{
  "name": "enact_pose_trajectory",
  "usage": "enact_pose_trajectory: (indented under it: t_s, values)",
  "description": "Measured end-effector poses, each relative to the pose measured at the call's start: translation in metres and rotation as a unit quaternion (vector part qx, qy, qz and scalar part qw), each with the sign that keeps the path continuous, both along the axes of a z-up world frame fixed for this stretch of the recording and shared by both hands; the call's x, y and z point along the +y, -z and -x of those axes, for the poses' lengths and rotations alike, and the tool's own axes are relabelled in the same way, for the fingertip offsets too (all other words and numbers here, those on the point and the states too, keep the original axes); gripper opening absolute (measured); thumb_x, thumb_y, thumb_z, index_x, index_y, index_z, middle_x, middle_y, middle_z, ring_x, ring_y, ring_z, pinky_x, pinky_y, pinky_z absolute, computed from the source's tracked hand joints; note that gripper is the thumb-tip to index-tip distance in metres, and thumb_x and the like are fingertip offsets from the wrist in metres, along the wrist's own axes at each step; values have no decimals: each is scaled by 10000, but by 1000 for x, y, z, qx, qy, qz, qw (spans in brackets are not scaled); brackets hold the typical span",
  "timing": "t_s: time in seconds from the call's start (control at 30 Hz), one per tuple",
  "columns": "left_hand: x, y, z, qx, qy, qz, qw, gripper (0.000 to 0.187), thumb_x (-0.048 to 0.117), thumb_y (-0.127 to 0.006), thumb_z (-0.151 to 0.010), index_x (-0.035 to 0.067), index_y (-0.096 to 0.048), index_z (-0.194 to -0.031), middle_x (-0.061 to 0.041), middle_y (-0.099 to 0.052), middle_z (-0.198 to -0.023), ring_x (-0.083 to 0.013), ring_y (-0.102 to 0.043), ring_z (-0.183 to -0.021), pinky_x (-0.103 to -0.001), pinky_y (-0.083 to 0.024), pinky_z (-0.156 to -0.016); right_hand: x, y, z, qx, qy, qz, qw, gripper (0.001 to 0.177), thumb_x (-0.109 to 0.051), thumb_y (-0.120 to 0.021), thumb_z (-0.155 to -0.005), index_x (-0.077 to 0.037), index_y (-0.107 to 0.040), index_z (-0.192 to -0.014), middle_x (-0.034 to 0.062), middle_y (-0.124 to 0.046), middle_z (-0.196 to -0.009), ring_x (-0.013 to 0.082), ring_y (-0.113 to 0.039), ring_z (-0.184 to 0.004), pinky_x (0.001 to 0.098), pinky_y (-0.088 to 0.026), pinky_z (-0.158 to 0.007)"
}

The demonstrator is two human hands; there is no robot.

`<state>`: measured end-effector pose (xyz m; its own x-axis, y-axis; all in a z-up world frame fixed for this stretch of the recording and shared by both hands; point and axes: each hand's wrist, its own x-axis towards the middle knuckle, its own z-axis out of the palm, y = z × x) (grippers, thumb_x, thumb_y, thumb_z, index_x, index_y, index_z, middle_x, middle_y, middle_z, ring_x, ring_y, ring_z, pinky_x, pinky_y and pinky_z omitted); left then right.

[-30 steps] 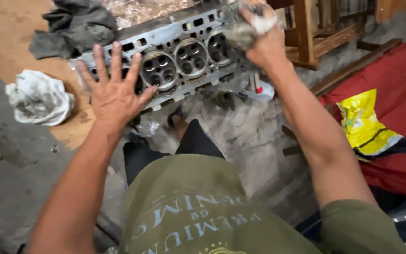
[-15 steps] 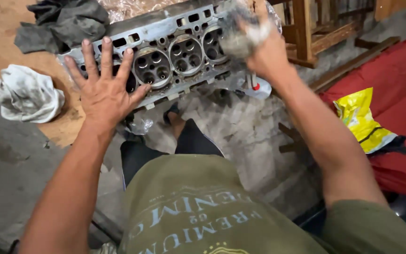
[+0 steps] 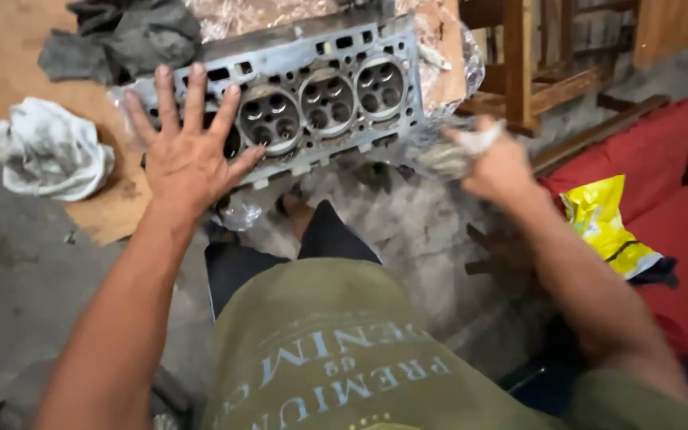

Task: Cleaning an engine cylinder head using steel wool and a cloth

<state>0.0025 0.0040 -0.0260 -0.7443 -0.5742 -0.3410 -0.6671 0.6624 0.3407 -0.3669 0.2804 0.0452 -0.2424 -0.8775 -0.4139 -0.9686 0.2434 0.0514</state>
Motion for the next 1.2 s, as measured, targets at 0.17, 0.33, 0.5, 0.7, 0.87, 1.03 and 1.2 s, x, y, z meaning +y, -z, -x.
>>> enact_pose_trajectory:
  t_s: [0.17,0.33,0.5,0.7,0.87,1.03,1.2]
  values:
    - [0,-7,3,91,1,-19,996,900,837,-249,-931,287,-286,-1642,-143,-94,-1748,-454,61,-1571,-742,112,-1166,-79,-32,13,47,6,39,998,635,-254,-701,-909,-228,-578,-1532,313,-482,-1281,375,-680,-817,436,-593,-515]
    - [-1,4,5,29,1,-9,1000,937,924,-168,-868,390,-162,-1637,-36,56,-1754,-360,195,-1571,-673,185,-1187,-119,20,3,-17,57,92,994,794,-12,-741,-763,-255,-557,-1496,204,-374,-1442,423,-599,-1084,490,-609,-693]
    - [-3,-3,1,65,-5,-33,997,938,893,-168,-879,348,-146,-1642,-72,37,-1739,-359,176,-1557,-690,168,-1177,-28,21,8,-72,0,151,986,589,-316,-804,-824,-190,-645,-1378,227,-508,-1405,439,-625,-1158,479,-543,-909]
    - [2,5,-16,117,-35,-1,993,926,774,-403,-972,167,-306,-1664,-138,-79,-1697,-384,-15,-1549,-650,28,-1208,-149,-37,-27,-67,-36,126,989,834,-158,-814,-755,-211,-555,-1546,259,-386,-1520,538,-540,-1248,578,-476,-1017]
    - [34,28,-50,208,-290,6,934,885,737,-392,-1087,201,23,-1655,-106,-62,-1746,-349,-186,-1639,-624,-195,-1328,-231,8,-112,-47,-256,157,953,476,-41,-743,-954,69,-515,-1357,207,-570,-1297,272,-539,-970,304,-567,-546]
    - [49,19,-47,197,-313,-129,920,1147,519,-784,-963,198,99,-1622,-67,74,-1726,-281,-98,-1617,-597,-287,-1256,-230,-24,-83,-18,-34,-46,998,375,-260,-694,-992,-189,-557,-1333,233,-515,-1220,362,-548,-950,399,-447,-629]
    - [54,38,-46,299,-317,-107,894,1320,356,-1013,-811,124,-17,-1644,-139,-60,-1735,-316,-123,-1630,-443,-217,-1336,-251,0,-161,-42,-319,163,933,478,-508,-715,-1041,-232,-658,-1427,261,-568,-1321,344,-575,-984,436,-528,-715]
